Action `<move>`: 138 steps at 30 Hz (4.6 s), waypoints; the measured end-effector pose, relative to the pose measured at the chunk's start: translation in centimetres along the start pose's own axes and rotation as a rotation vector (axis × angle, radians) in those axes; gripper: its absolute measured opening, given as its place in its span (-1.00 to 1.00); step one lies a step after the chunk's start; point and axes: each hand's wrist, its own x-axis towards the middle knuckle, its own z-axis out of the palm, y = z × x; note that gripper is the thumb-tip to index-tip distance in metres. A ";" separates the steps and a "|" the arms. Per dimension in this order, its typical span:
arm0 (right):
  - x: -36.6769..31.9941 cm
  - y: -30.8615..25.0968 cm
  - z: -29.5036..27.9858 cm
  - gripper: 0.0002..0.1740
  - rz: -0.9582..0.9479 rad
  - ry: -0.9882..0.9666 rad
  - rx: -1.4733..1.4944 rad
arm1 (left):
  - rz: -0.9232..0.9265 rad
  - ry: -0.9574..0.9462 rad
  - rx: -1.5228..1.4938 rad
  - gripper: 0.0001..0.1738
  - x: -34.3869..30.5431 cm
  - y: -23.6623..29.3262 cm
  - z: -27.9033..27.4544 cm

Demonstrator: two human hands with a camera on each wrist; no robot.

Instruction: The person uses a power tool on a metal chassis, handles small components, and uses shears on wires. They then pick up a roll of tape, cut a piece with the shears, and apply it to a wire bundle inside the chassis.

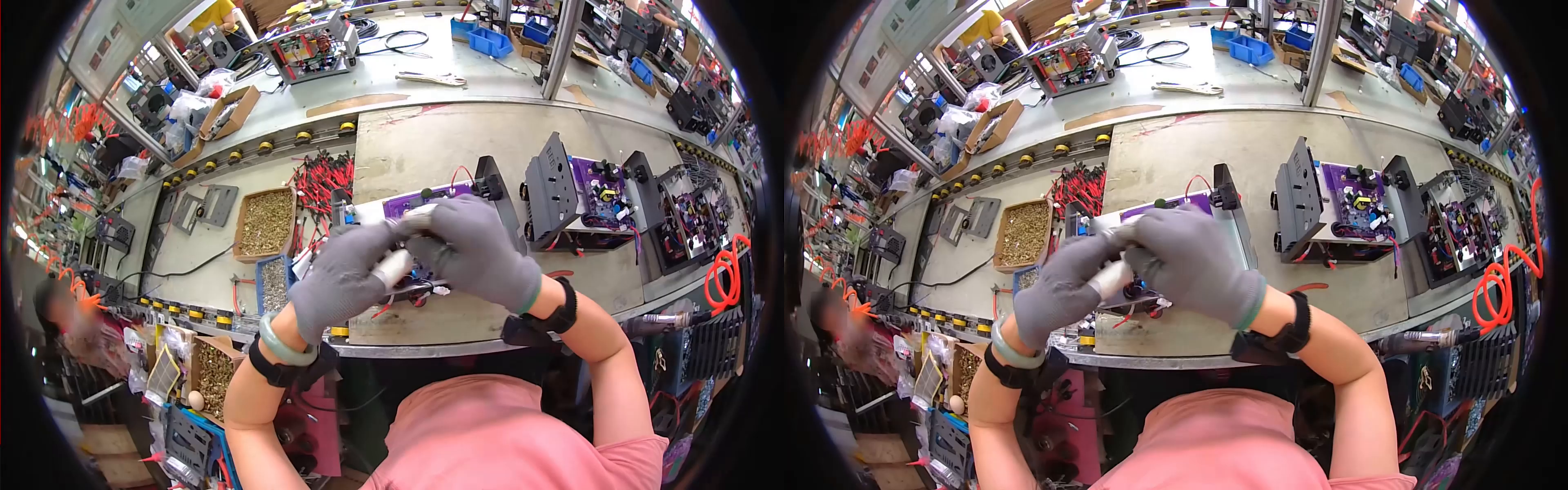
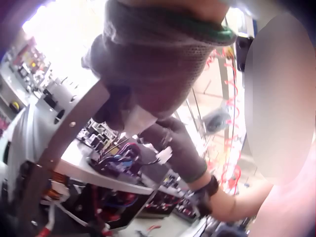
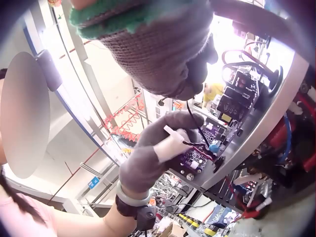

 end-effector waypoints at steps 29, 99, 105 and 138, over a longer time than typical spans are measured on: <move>-2.1 -0.9 5.4 -0.96 -0.017 -0.207 -0.249 | 0.087 0.488 -0.177 -0.83 -0.3 -6.5 -0.2; 3.3 1.4 7.8 -0.90 0.252 -0.334 -0.402 | -0.365 0.086 -0.767 -0.17 -3.8 -5.2 -2.9; 4.0 0.8 8.1 -0.88 0.274 -0.452 -0.422 | -0.325 0.094 -0.785 -0.18 -4.1 -6.1 -3.0; 3.4 -1.8 1.1 -0.81 0.956 -0.375 1.000 | 0.006 0.581 -0.354 -0.82 -3.3 -4.3 0.0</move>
